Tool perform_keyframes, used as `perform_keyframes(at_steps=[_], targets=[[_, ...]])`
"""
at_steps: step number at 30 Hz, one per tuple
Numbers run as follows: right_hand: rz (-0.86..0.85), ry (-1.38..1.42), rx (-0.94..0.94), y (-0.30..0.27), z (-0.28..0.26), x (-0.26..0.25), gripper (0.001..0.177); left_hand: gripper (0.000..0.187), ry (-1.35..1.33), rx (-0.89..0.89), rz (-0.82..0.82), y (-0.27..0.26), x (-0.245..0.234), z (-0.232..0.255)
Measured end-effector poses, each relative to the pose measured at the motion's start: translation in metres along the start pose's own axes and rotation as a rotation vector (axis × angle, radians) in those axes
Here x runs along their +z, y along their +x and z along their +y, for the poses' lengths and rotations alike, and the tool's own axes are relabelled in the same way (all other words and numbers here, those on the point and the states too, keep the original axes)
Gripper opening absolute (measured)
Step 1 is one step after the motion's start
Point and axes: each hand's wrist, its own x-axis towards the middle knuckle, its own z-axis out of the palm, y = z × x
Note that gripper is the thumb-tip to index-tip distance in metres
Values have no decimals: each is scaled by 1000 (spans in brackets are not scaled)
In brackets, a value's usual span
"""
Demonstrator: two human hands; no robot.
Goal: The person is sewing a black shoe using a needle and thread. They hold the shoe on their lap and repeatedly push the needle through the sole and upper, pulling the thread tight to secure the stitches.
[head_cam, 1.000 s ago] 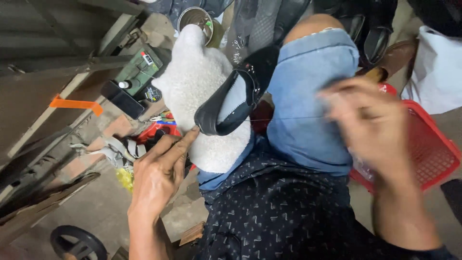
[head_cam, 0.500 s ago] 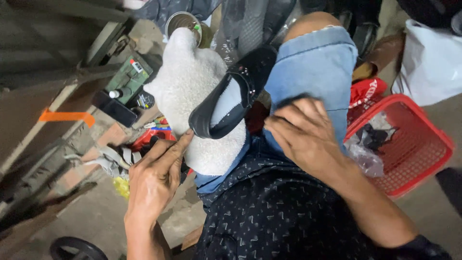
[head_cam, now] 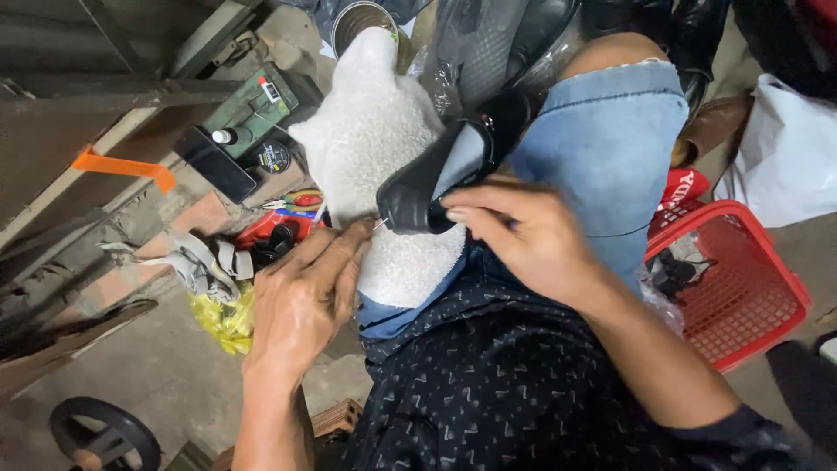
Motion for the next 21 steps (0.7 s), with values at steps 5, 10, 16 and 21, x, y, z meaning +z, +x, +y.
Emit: perform_keyframes(at_steps=[5, 10, 16, 21], targets=[[-85, 67, 232, 15, 34, 24, 14, 23, 20, 49, -18, 2, -2, -2], [-184, 327, 226, 30, 25, 21, 28, 25, 72, 23, -102, 12, -9, -8], [-258, 399, 284, 33, 26, 16, 31, 31, 164, 64, -159, 23, -10, -11], [-260, 433, 385, 41, 28, 7, 32, 37, 176, 110, -87, 33, 3, -10]])
